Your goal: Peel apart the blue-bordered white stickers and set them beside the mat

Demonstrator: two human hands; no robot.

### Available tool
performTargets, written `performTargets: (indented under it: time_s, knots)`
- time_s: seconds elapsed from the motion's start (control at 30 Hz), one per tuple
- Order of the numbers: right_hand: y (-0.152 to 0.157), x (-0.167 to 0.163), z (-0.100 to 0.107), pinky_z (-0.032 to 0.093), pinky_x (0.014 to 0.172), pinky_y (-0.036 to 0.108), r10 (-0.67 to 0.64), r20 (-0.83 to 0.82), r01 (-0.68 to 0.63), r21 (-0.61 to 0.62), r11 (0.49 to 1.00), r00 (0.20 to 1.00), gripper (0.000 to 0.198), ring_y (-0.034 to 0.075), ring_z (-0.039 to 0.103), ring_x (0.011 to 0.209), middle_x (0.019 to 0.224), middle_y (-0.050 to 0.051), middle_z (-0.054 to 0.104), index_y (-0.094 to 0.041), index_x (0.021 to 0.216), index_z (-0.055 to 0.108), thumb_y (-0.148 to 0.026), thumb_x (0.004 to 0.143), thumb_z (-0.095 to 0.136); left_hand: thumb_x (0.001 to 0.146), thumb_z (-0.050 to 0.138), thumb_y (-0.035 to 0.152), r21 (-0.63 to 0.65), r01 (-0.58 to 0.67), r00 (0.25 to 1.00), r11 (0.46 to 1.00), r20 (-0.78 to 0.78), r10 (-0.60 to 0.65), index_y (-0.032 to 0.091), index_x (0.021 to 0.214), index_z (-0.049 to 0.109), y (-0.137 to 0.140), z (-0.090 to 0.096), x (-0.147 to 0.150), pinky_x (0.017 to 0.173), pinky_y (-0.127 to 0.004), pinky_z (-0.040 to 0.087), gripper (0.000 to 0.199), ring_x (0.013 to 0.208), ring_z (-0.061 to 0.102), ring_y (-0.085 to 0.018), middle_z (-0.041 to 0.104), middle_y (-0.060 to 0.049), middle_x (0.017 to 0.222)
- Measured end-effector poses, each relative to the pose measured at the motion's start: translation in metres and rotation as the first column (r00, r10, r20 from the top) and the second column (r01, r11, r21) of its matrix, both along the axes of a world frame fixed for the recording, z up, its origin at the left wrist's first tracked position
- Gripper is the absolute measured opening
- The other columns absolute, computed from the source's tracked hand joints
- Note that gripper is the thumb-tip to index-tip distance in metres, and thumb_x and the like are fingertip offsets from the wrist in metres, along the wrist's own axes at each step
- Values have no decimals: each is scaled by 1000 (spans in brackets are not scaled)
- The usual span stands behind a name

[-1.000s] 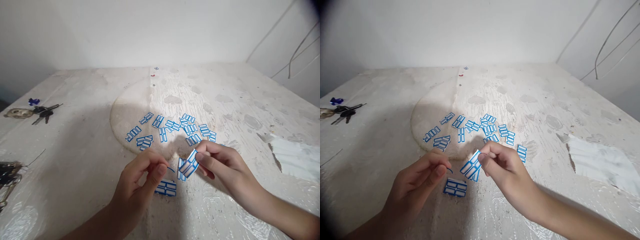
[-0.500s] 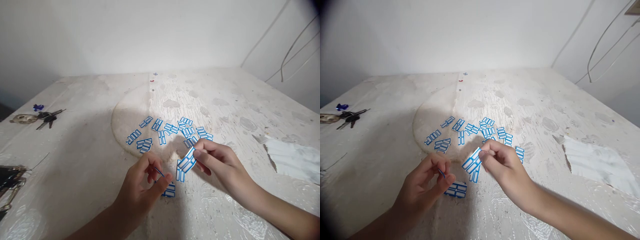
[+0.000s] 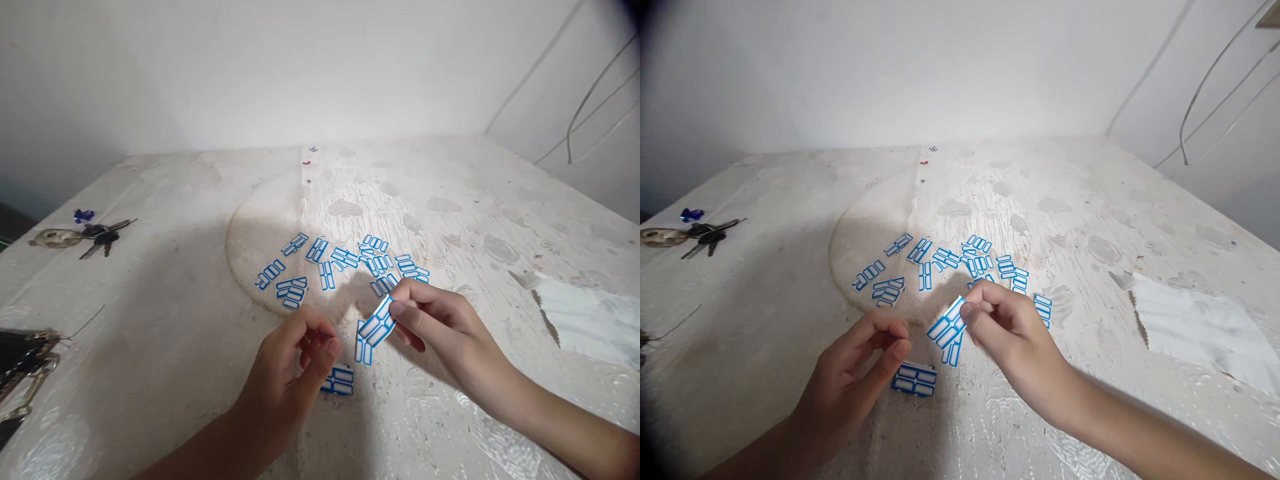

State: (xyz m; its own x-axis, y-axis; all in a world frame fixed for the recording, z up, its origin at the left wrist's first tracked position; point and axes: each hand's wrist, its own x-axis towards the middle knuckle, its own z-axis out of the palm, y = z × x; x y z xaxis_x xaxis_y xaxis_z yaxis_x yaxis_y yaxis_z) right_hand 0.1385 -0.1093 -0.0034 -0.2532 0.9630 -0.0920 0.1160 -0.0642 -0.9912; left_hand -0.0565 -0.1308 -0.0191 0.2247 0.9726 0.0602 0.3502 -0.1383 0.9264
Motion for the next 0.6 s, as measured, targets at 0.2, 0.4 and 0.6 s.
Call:
performTargets:
  time_s: [0.2,0.4,0.6]
  knots:
    - [1,2,-1,25,46,22,-2,-16,2,-6,1000,1000,31,9,30,50,53,-4,34,-18,64,43,-36,88,47,84,54,28,-27,-4,997,1000,74,6,18,68,53,1,3,0,56,-20,38,19,60,46,-10,51,3,63]
    - [6,-2,-13,21,47,23,-7,-116,4,-25,1000,993,34,10,28,50,54,-5,33,-18,65,41,-43,87,49,79,60,41,-120,-66,995,991,60,74,18,74,62,6,-3,-5,51,-21,35,24,55,45,-12,50,2,57]
    - [22,-12,-26,22,51,22,-76,-217,87,42,995,973,36,9,27,53,56,-6,30,-18,64,38,-45,84,51,77,57,49,22,-102,991,995,91,99,18,73,66,12,-6,-7,58,-24,40,33,62,51,-16,58,-2,64]
